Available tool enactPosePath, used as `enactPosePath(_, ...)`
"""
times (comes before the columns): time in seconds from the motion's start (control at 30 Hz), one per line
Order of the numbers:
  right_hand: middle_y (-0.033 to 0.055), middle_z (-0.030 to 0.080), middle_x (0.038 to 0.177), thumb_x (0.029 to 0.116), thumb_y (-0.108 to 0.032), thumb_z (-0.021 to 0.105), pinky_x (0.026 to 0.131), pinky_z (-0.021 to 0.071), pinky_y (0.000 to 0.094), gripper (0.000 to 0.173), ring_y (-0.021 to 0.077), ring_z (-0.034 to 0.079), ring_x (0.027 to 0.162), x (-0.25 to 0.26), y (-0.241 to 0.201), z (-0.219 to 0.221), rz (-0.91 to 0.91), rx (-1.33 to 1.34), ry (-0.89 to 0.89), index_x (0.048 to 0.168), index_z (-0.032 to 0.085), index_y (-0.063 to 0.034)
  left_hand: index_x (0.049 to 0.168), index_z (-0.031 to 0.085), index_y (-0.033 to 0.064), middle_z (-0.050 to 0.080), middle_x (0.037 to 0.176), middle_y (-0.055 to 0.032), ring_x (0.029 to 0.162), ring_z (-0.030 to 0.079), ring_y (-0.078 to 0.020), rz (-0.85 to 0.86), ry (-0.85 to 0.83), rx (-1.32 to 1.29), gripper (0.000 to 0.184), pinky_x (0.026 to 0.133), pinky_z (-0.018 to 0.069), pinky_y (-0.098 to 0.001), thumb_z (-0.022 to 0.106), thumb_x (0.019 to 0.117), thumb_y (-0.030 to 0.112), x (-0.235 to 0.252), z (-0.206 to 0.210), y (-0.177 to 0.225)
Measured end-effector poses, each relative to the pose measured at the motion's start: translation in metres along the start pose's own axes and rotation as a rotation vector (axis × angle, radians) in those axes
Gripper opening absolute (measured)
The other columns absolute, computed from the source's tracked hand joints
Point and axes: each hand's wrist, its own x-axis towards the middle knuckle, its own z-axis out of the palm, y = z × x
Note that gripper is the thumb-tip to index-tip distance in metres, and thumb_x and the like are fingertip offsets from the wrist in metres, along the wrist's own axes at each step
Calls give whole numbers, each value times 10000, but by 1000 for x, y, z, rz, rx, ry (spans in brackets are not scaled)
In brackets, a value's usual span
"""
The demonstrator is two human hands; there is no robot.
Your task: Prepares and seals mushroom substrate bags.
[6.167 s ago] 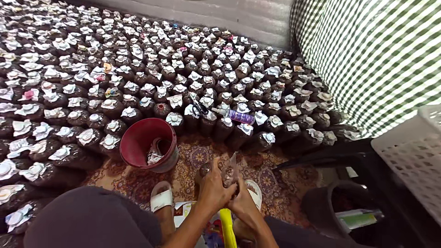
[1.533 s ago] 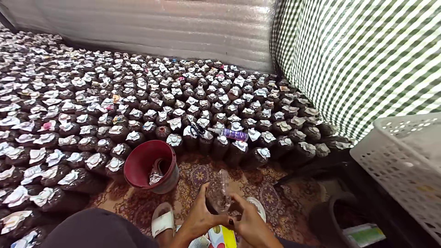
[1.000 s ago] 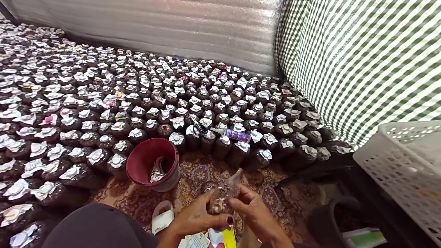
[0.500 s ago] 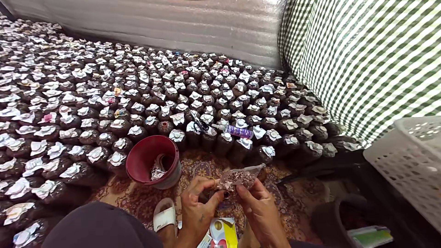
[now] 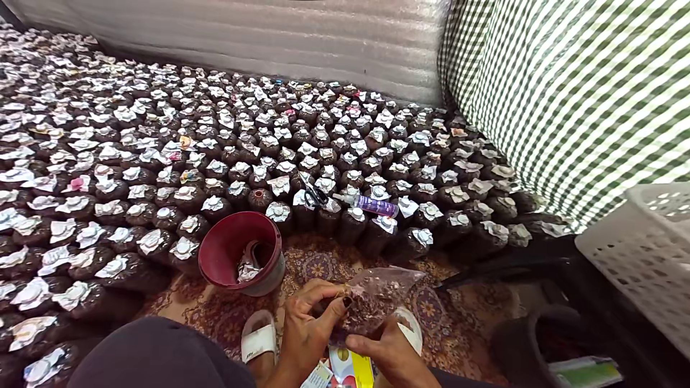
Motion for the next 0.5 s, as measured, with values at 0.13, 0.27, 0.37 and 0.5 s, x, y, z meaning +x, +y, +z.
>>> enactPosePath(0.13,105,754,1079,656,-4,927,947,619,374,684,195,740,1011,-2,-3,2,16,-105,59,1242,575,33,962,781,37,712,952,-83,890,688,-182,23,57,16,130,810,610,-310,755,915,156,0,7,-3)
enactPosePath(0.27,98,751,1082,638,-21,937,935,621,379,707,190,739,1007,-2,2,1,19,-77,61,1241,569,22,950,781,37,700,926,-54,875,666,-138,2,60,65,163,790,582,-267,684,969,166,-3,9,-4)
enactPosePath(0.37,107,754,1065,646,-26,937,920,627,383,677,195,743,985,-1,4,0,4,-65,77,1225,591,28,1044,766,11,711,1029,-83,962,676,-163,4,17,42,205,864,586,-293,612,1013,142,-4,11,-6)
enactPosePath(0.5,101,749,1093,659,52,901,944,621,383,694,196,738,1012,-2,4,-1,-7,-93,55,1259,554,31,1013,779,53,706,1007,-73,947,678,-177,-19,14,-2,147,850,600,-310,773,903,151,-4,14,-7)
